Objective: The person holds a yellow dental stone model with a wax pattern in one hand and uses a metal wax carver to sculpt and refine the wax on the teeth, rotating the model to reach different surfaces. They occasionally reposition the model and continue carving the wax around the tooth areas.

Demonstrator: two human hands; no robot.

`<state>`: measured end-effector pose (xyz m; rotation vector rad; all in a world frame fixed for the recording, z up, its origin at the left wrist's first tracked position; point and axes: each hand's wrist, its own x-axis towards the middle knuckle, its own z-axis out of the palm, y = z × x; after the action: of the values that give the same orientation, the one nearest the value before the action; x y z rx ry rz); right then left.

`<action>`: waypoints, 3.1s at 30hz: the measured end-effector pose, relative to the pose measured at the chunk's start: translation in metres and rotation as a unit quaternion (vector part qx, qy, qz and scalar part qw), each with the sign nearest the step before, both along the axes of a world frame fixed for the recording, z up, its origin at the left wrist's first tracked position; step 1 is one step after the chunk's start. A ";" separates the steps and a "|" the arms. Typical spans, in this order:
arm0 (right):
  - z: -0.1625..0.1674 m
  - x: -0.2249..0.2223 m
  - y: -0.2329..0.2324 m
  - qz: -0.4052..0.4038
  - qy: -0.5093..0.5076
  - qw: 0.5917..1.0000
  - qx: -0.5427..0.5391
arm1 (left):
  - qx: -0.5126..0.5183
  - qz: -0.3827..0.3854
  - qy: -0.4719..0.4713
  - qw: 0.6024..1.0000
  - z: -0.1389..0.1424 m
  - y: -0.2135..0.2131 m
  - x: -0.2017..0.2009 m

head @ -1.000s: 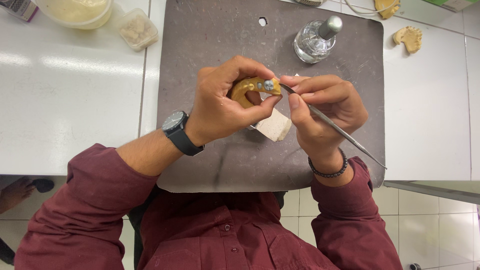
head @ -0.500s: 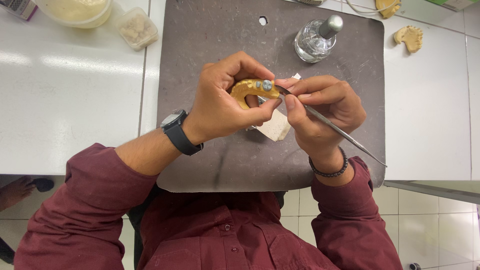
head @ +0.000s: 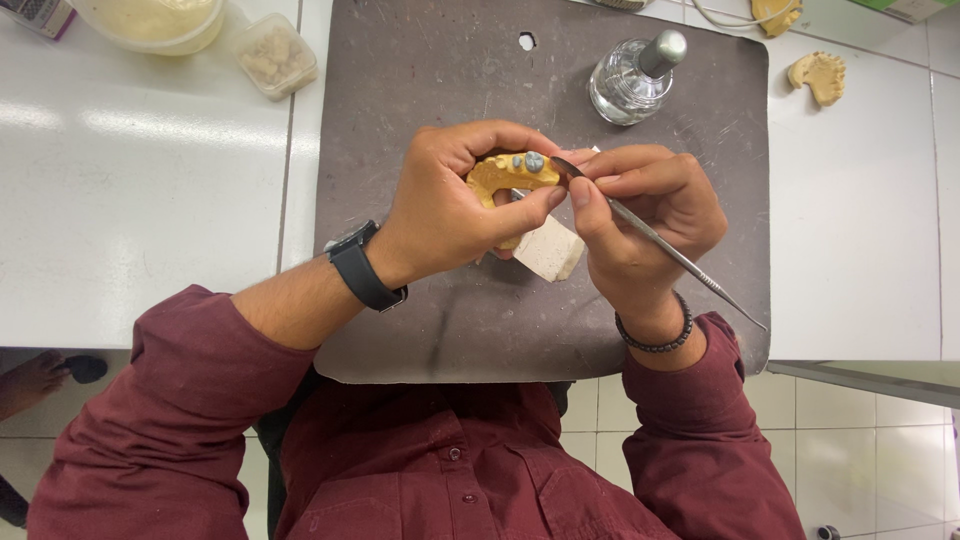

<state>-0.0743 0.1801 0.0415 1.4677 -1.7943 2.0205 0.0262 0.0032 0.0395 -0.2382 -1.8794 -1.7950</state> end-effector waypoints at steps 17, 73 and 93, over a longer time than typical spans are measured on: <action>0.007 0.000 -0.004 0.031 0.016 0.999 0.024 | -0.120 0.104 0.057 0.986 -0.004 -0.001 -0.005; 0.008 -0.002 0.000 0.028 0.027 0.999 0.031 | -0.151 0.112 0.056 0.981 -0.002 -0.002 -0.002; 0.004 -0.014 0.000 0.041 -0.181 0.979 -0.080 | -0.059 0.102 -0.024 0.993 0.005 0.002 -0.002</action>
<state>-0.0879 0.1802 0.0457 1.2085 -1.6510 2.5443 0.0238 0.0053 0.0445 -0.0435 -1.9692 -1.5694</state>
